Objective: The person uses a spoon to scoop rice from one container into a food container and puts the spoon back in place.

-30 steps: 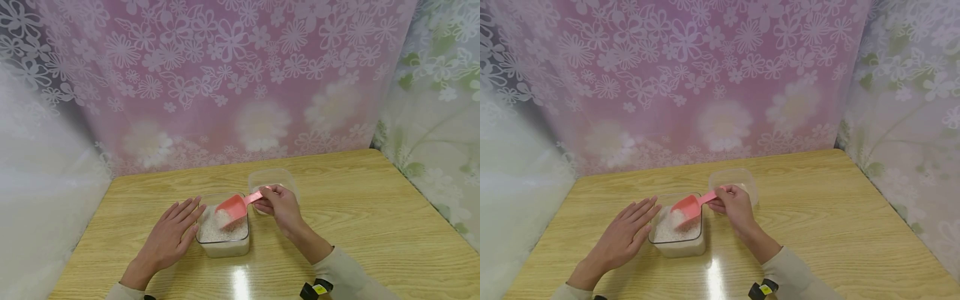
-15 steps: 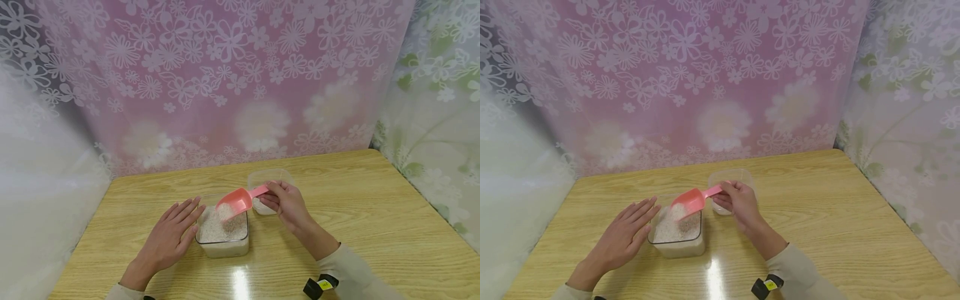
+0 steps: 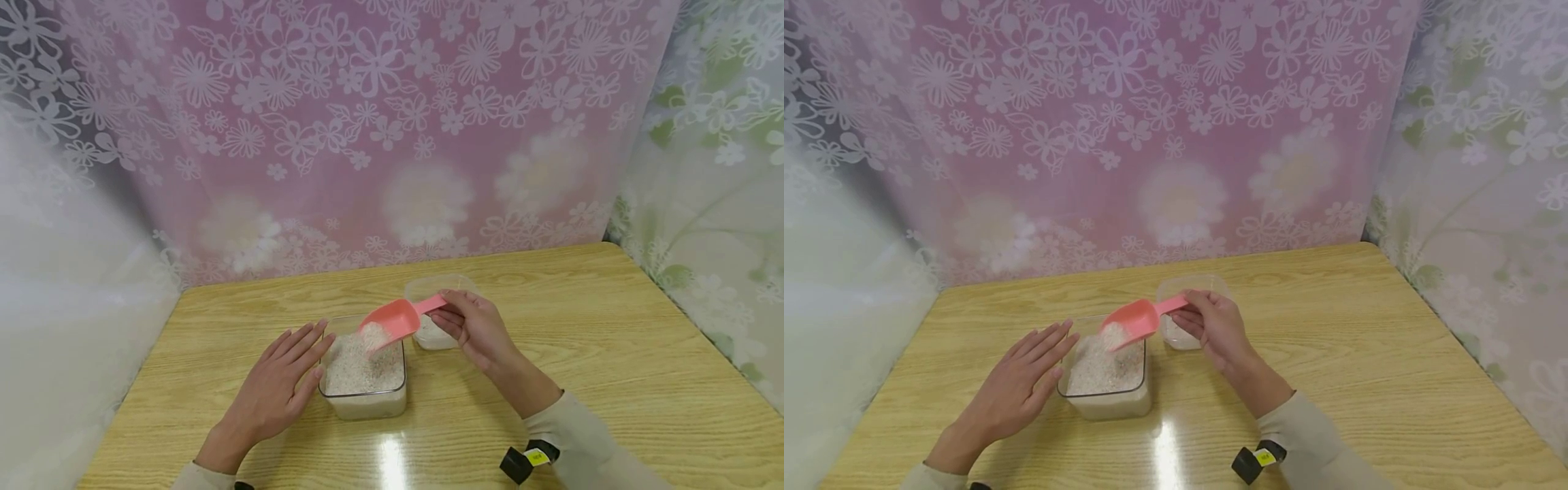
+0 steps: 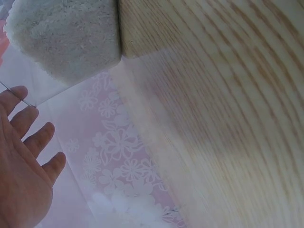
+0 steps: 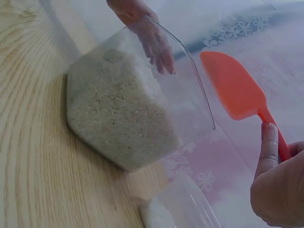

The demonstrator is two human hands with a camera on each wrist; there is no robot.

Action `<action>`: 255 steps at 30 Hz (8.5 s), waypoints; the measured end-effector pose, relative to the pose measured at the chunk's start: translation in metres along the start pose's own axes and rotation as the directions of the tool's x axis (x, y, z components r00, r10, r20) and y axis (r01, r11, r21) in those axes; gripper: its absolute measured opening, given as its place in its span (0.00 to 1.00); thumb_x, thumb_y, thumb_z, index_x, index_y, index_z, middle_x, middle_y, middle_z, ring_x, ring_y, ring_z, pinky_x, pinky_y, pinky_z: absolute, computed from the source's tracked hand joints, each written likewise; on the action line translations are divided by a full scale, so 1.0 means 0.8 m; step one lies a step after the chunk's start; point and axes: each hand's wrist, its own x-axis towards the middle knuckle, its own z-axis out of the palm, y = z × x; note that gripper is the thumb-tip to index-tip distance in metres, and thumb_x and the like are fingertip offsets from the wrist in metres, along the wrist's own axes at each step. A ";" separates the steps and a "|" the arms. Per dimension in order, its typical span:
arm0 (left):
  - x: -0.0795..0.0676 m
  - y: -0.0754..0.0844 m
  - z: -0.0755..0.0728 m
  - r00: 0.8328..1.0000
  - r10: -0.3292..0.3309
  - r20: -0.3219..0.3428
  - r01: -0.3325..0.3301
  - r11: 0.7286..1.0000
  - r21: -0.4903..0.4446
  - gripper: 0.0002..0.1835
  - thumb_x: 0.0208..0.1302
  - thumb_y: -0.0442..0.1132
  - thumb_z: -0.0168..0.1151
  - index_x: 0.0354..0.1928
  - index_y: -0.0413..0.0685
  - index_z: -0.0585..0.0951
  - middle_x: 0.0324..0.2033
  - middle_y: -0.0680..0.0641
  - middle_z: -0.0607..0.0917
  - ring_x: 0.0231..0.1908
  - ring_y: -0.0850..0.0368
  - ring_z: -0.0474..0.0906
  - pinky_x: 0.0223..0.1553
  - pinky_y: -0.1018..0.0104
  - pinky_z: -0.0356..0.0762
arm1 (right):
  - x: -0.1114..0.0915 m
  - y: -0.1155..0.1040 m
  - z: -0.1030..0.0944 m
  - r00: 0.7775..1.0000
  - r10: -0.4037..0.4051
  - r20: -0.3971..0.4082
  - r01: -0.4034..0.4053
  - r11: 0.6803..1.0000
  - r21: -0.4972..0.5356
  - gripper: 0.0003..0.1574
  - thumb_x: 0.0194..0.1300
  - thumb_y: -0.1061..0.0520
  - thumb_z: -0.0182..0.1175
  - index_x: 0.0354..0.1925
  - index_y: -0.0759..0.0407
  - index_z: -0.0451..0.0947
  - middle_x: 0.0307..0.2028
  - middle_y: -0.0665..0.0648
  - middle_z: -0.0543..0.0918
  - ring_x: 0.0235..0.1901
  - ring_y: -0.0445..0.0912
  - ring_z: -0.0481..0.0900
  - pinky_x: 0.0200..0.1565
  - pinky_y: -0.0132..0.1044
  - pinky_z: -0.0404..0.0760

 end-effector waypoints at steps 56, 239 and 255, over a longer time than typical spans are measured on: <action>0.003 -0.001 0.000 1.000 -0.010 -0.013 0.010 1.000 -0.026 0.26 0.73 0.46 0.48 0.71 0.52 0.65 0.71 0.50 0.59 0.69 0.51 0.55 0.69 0.51 0.49 | 0.014 -0.055 -0.160 0.983 -0.080 -0.162 0.092 0.994 0.064 0.08 0.68 0.61 0.58 0.43 0.66 0.75 0.32 0.59 0.84 0.32 0.45 0.85 0.42 0.34 0.82; 0.004 0.002 -0.004 0.999 -0.030 0.017 0.030 1.000 0.010 0.25 0.75 0.49 0.43 0.72 0.56 0.64 0.71 0.51 0.58 0.69 0.51 0.55 0.70 0.53 0.47 | 0.004 0.020 0.030 0.976 -0.202 0.078 0.216 0.875 -0.433 0.14 0.68 0.60 0.59 0.40 0.73 0.71 0.34 0.65 0.84 0.33 0.50 0.85 0.39 0.42 0.85; 0.002 0.002 -0.004 0.999 -0.039 0.025 0.039 0.999 -0.004 0.26 0.74 0.47 0.46 0.72 0.56 0.63 0.72 0.53 0.57 0.70 0.52 0.53 0.70 0.53 0.46 | 0.004 0.038 0.038 0.993 -0.118 0.033 0.121 0.903 -0.411 0.08 0.69 0.66 0.56 0.39 0.74 0.72 0.34 0.67 0.84 0.32 0.50 0.85 0.38 0.41 0.85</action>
